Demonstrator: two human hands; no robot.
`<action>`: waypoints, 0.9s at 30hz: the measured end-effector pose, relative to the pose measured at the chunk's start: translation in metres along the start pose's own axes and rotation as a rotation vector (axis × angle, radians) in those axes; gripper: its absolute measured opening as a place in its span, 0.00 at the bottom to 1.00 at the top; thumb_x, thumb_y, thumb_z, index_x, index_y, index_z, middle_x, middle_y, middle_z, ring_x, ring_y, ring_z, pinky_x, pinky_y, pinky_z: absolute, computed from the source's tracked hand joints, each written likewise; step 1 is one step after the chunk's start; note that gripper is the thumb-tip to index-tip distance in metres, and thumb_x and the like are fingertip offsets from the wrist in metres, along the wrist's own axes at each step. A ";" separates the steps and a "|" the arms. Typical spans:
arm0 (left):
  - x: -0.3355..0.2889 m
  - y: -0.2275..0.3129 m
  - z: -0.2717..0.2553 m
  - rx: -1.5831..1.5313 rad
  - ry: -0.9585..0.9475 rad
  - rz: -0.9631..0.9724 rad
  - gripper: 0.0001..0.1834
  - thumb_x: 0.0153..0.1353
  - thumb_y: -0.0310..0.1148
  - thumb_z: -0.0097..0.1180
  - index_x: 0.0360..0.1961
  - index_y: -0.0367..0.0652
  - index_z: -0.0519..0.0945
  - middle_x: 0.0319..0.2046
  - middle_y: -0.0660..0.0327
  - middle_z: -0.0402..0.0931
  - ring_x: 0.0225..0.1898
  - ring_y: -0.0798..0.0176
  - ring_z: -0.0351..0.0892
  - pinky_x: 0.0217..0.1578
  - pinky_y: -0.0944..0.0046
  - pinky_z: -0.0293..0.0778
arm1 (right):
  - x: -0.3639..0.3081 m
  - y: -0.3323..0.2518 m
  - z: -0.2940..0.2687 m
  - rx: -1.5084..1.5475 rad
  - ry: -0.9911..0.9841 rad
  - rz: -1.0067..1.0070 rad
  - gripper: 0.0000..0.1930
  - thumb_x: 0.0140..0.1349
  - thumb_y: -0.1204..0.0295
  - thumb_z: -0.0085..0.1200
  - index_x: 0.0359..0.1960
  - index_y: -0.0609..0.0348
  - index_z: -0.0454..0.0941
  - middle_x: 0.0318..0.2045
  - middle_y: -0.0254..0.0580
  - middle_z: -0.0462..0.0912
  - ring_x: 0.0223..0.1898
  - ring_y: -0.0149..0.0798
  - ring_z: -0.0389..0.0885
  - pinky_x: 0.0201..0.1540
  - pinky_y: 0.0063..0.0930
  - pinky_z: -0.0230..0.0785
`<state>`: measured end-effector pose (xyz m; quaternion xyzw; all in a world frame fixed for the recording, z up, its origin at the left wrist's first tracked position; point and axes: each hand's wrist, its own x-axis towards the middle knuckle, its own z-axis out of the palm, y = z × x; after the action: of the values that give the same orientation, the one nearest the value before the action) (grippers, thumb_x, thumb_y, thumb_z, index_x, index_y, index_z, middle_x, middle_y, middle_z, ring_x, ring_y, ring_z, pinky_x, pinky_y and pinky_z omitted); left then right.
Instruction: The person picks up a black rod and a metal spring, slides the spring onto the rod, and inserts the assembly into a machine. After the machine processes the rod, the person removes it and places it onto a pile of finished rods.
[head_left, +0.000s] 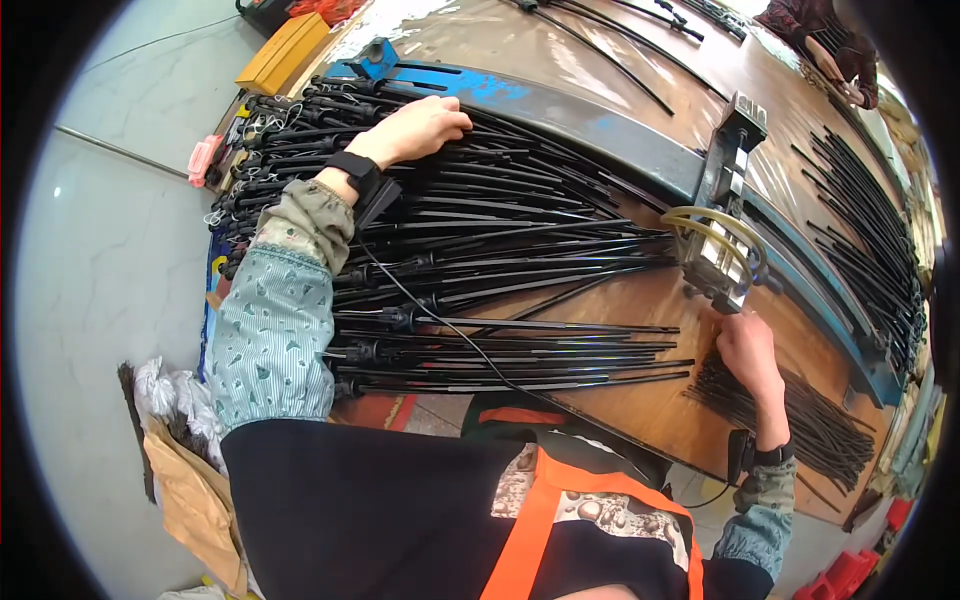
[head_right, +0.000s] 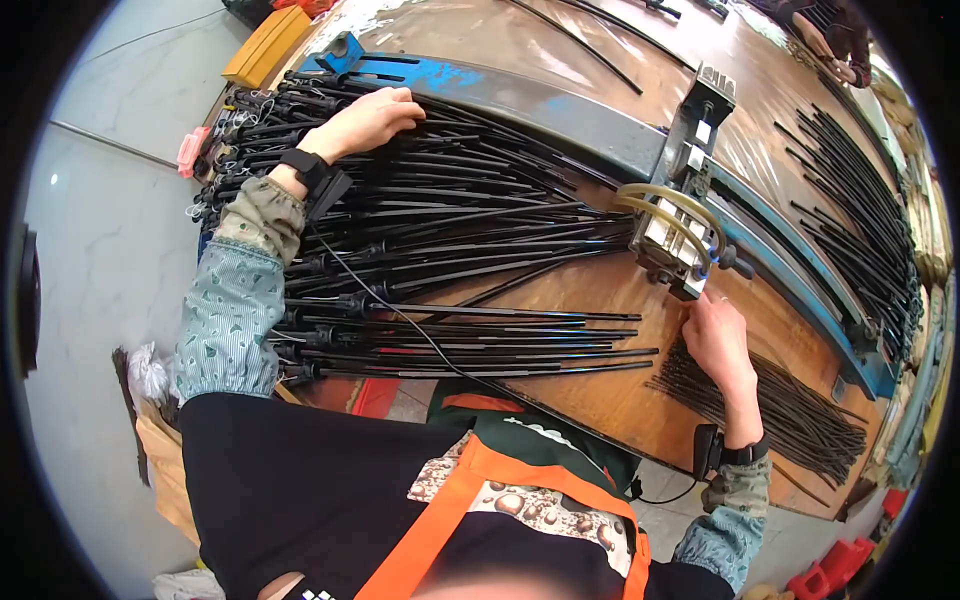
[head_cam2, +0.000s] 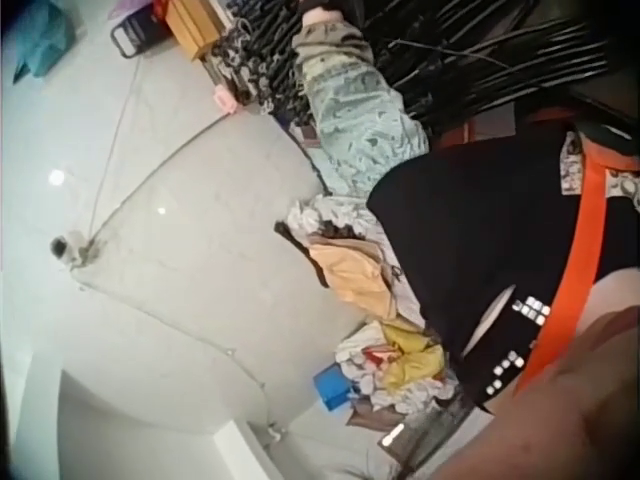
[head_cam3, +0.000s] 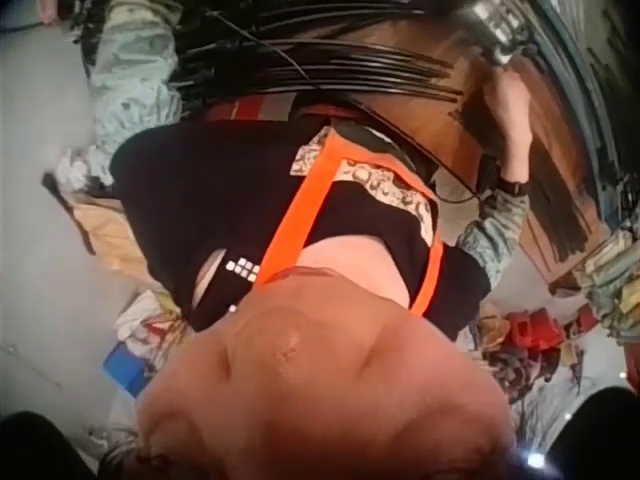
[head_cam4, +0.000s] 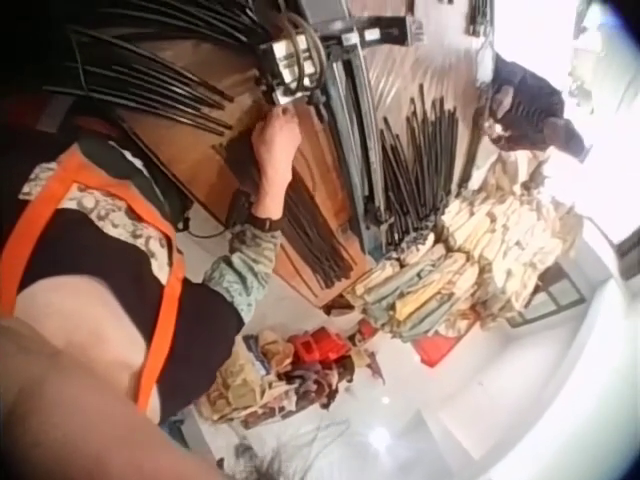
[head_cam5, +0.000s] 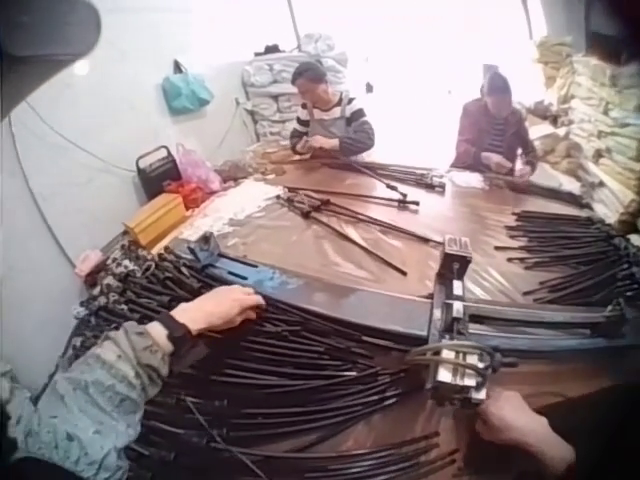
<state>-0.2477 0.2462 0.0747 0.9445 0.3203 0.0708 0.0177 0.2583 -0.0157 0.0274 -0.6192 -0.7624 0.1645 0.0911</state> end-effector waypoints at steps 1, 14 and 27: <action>0.003 -0.004 0.005 0.040 -0.011 0.039 0.09 0.61 0.25 0.55 0.42 0.38 0.76 0.40 0.50 0.75 0.46 0.46 0.75 0.45 0.54 0.73 | -0.006 0.002 0.001 0.020 0.029 0.079 0.07 0.58 0.74 0.55 0.37 0.61 0.78 0.34 0.55 0.78 0.37 0.59 0.78 0.39 0.46 0.71; 0.006 -0.003 0.001 -0.004 -0.118 0.115 0.15 0.65 0.28 0.54 0.53 0.41 0.76 0.38 0.52 0.72 0.44 0.47 0.74 0.45 0.57 0.72 | -0.028 0.005 0.005 0.146 0.264 0.080 0.09 0.64 0.67 0.57 0.39 0.59 0.79 0.33 0.51 0.79 0.36 0.50 0.81 0.38 0.38 0.72; 0.017 0.154 0.005 -0.077 -0.016 0.105 0.22 0.63 0.33 0.59 0.59 0.61 0.78 0.23 0.56 0.69 0.22 0.50 0.75 0.24 0.54 0.73 | -0.039 0.019 0.002 0.203 0.140 -0.024 0.11 0.62 0.64 0.59 0.37 0.59 0.83 0.27 0.49 0.82 0.31 0.49 0.82 0.34 0.37 0.72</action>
<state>-0.1413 0.1344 0.0836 0.9592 0.2672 0.0762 0.0528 0.2833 -0.0502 0.0213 -0.6075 -0.7410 0.1959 0.2083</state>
